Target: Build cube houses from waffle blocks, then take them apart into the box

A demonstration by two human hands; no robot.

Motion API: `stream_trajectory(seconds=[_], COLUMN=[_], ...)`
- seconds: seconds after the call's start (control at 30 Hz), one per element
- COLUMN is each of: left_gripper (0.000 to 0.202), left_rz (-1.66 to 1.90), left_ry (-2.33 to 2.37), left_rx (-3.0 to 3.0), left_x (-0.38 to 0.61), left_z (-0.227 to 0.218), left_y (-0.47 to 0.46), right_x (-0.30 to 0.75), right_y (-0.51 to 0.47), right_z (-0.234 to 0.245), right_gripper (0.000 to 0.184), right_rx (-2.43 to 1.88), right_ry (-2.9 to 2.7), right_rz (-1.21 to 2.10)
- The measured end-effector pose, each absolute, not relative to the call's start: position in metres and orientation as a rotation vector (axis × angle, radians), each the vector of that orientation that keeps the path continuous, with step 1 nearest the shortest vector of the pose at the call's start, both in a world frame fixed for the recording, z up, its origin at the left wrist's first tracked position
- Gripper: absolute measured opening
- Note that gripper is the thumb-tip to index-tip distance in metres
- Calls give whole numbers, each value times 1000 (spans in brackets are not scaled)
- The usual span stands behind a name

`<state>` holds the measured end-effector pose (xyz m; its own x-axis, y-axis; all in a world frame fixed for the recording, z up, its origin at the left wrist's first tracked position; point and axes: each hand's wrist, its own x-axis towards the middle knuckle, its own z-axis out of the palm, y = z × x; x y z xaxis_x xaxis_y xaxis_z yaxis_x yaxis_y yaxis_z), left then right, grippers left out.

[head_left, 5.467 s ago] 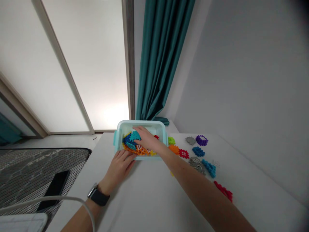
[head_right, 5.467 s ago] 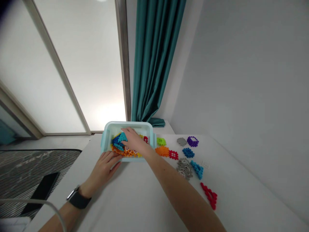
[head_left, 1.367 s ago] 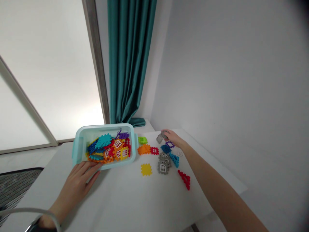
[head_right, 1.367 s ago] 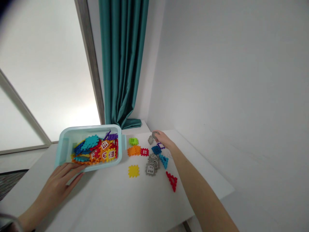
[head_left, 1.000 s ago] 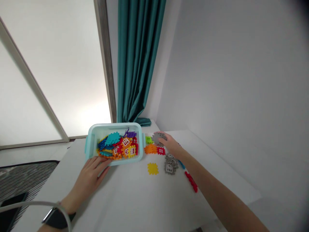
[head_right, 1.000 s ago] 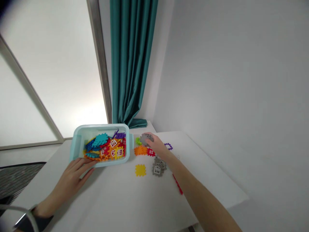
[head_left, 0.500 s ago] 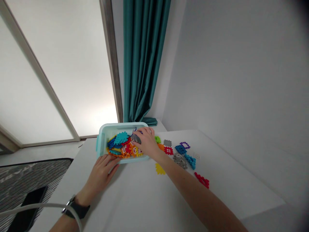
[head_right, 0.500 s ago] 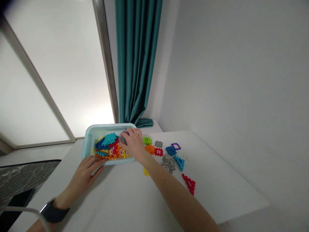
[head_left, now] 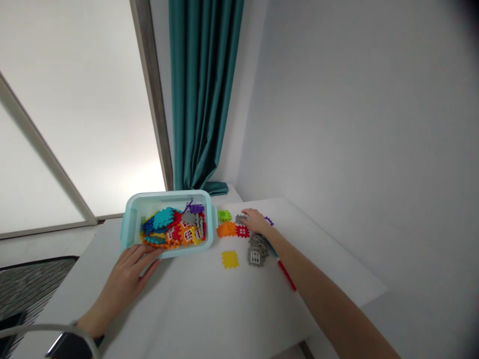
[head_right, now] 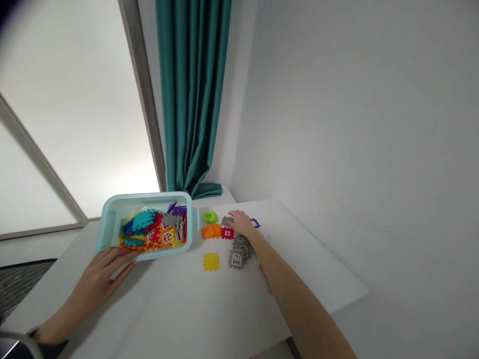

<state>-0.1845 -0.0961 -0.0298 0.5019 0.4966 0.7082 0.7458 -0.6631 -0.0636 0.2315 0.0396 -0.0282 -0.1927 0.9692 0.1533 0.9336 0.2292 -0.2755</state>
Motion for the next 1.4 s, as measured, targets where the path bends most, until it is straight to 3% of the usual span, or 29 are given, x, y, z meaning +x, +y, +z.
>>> stream_trajectory(seconds=[0.2,0.37,0.47,0.57,0.73,0.97,1.2,1.4], left_gripper=[23,22,22,21,22,22,22,22], left_rz=[-943,-961,-980,-991,-970,-956,-981,-983], left_ry=[-1020,-1023,-1032,-1072,-1099,-1116,-1137,-1134], left_rx=[-2425,-2426,-2423,-2405,-2408,-2414,-2408,-2412], left_x=[-192,-192,-189,-186,-183,-182,-182,-182], left_z=[-27,-26,-29,-31,-31,-29,-31,-30], left_y=[-93,-93,-94,-96,-99,-101,-100,-101], right_x=[234,230,216,185,115,105,178,174], right_y=[54,54,42,23,-3,24,59,78], right_z=[-39,-27,-10,14,48,44,-1,-38], right_gripper=[42,15,29,32,22,24,34,47], right_rx=[-1830,-1702,-1600,-1452,-894,-1030,-1373,-1607], right_ry=[-2206,-2148,-2070,-2011,-2134,-2051,-2256,-2327], right_rz=[277,313,286,233,123,-3,108,197])
